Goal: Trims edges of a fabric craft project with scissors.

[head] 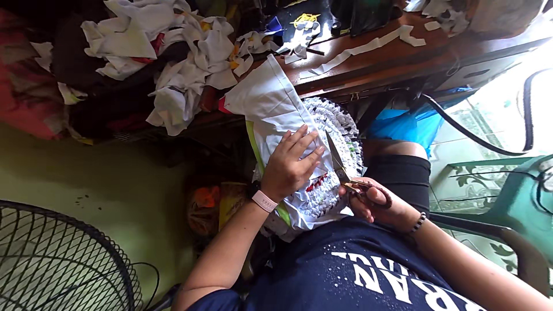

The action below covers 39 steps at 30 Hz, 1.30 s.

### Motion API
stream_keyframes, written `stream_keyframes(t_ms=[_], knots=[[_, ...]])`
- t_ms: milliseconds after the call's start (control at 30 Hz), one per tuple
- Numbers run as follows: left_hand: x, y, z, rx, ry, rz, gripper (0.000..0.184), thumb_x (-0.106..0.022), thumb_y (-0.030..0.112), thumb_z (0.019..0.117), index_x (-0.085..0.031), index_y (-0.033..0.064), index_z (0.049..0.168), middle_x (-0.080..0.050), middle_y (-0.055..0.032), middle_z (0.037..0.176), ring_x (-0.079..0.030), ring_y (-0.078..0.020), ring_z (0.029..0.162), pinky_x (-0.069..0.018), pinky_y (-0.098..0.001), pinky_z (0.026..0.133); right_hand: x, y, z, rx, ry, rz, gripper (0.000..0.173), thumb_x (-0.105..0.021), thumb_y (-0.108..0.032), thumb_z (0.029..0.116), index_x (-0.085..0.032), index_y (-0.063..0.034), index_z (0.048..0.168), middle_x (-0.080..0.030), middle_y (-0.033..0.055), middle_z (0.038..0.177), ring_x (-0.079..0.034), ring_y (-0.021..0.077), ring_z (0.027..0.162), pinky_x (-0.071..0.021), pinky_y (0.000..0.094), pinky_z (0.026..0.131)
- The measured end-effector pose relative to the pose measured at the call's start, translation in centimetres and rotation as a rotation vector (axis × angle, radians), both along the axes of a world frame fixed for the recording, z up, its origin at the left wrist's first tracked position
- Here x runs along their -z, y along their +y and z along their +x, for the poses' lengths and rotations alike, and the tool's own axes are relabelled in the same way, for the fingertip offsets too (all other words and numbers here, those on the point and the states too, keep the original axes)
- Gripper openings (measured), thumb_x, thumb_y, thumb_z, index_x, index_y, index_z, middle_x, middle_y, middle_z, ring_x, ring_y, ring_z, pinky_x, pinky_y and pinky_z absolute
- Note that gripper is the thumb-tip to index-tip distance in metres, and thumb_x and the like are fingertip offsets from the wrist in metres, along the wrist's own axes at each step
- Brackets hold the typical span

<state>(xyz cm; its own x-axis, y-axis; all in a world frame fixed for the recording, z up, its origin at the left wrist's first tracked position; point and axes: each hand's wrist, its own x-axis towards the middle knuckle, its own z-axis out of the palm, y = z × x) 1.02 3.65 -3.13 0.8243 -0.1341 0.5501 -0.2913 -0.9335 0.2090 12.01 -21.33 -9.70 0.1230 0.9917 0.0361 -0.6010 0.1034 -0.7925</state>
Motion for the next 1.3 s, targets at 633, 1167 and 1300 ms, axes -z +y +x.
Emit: stream_keyframes(t_ms=[633, 1167, 1300], knots=[[0.3, 0.0, 0.1, -0.005, -0.015, -0.013, 0.026, -0.062, 0.022, 0.1005, -0.078, 0.0118, 0.118, -0.063, -0.0167, 0.141, -0.05, -0.0365, 0.142, -0.0372, -0.0571, 0.119, -0.7, 0.3, 0.0, 0.047, 0.003, -0.041, 0.049, -0.074, -0.055, 0.0885, -0.072, -0.0132, 0.114, -0.063, -0.0085, 0.061, -0.058, 0.0001, 0.047, -0.0494, 0.0163, 0.044], [0.6, -0.1, 0.0, 0.008, -0.014, -0.049, 0.024, -0.064, 0.02, 0.0988, -0.078, 0.0155, 0.118, -0.061, -0.0152, 0.144, -0.047, -0.0372, 0.144, -0.0346, -0.0604, 0.119, -2.4, 1.3, 1.8, 0.034, -0.079, -0.138, 0.056, -0.072, -0.065, 0.084, -0.072, -0.0162, 0.111, -0.062, -0.0092, 0.062, -0.059, 0.001, 0.049, -0.0511, 0.0172, 0.046], [0.7, -0.1, 0.0, 0.003, -0.012, -0.046, 0.024, -0.064, 0.02, 0.0987, -0.078, 0.0162, 0.118, -0.062, -0.0151, 0.143, -0.047, -0.0375, 0.143, -0.0353, -0.0603, 0.119, -2.2, 1.4, 1.8, 0.026, -0.067, -0.11, 0.057, -0.07, -0.066, 0.0854, -0.072, -0.016, 0.112, -0.062, -0.0093, 0.062, -0.059, 0.0009, 0.049, -0.0511, 0.017, 0.046]])
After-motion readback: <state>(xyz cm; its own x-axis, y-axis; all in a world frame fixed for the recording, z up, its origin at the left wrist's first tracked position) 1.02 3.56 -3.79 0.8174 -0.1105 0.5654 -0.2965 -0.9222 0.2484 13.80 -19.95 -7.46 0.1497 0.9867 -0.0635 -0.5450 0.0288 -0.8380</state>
